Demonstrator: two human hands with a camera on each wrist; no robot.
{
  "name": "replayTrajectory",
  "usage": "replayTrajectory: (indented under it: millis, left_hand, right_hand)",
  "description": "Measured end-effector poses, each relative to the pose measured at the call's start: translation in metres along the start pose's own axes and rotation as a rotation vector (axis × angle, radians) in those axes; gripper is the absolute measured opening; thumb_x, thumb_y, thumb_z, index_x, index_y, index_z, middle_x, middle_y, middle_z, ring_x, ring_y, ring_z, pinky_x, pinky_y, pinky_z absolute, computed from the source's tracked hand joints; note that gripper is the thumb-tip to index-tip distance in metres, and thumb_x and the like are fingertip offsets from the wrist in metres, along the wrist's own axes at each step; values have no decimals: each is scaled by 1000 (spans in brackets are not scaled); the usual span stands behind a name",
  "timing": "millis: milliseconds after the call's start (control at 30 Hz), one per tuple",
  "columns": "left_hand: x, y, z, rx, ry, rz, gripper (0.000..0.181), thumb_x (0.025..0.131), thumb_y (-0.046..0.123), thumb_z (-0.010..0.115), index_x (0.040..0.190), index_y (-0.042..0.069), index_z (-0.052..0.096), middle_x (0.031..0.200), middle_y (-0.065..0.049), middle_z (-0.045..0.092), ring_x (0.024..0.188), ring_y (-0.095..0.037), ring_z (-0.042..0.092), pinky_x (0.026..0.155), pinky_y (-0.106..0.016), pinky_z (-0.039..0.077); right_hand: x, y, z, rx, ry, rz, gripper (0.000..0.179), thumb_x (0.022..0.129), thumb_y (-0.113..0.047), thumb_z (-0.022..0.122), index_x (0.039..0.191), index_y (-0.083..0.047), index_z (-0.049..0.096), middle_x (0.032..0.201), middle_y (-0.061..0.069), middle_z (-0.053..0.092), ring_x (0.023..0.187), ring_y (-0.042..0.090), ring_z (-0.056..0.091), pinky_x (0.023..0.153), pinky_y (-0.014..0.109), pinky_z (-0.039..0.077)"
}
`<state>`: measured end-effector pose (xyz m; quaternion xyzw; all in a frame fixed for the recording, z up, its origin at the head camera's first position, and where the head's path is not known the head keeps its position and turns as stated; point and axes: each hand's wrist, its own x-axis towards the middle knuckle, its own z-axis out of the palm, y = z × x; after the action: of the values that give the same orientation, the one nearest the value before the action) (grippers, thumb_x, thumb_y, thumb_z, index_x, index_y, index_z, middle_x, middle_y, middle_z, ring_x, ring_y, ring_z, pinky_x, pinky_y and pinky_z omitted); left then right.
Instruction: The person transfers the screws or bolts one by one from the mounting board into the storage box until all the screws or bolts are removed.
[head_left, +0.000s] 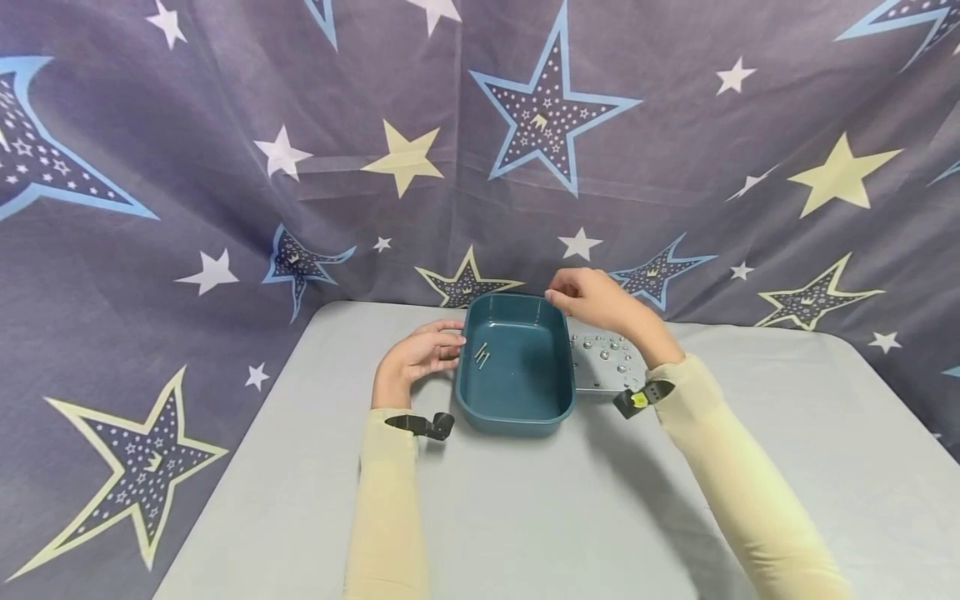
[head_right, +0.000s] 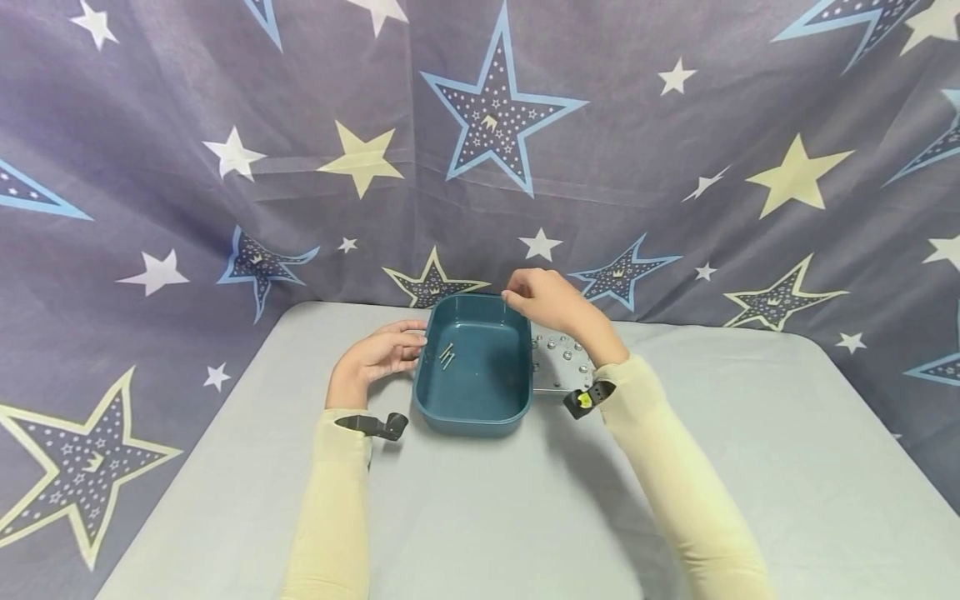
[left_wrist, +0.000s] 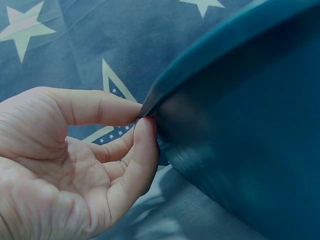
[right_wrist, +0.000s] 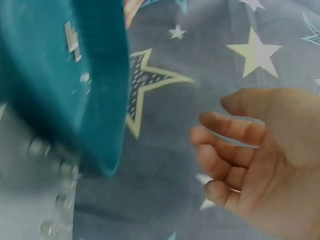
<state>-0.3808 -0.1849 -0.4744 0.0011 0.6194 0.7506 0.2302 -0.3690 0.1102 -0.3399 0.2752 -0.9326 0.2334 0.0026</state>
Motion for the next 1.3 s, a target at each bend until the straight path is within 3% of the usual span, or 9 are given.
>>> replayTrajectory:
  millis: [200,633,800,1100,1300]
  left_hand:
    - [-1,0,0,-1,-6,-3,47,102,0,51,146,1,38,84,3,64,72,-5,63,66,-21,55]
    - [-2,1,-1,-5,-2,-4,48,102,0,52,148,1,37,85,3,65,72,-5,64,66,-21,54]
    - [-1,0,-2,-1,-9,-5,48,102,0,51,148,0,37,85,3,65,73,-5,64,66,-21,55]
    - [-1,2,-2,2,-8,-2,51,102,1,52,150,0,35,86,3,66,74,-5,65,67,-21,55]
    - [-3,1,0,2,-12,0,50,102,0,51,149,0,36,87,3,66,75,-5,65,67,-21,55]
  right_hand:
    - [-19,20,2,-83,74,24,22,104,-26,56,99,-7,66,78,6,62,69,20,54,64,33,44]
    - [-54,57,10,-402,66,4,22,102,-29,52,94,-10,61,85,9,65,69,22,58,56,38,46]
    - [-66,70,13,-453,78,-41,18,100,-25,55,90,-10,61,82,9,64,73,25,60,58,41,48]
    - [-75,83,15,-492,83,-88,17,99,-20,57,84,-11,55,74,5,57,64,21,53,59,41,47]
    - [-83,98,26,-596,61,-125,20,98,-19,59,82,-9,54,70,5,56,67,29,62,70,48,54]
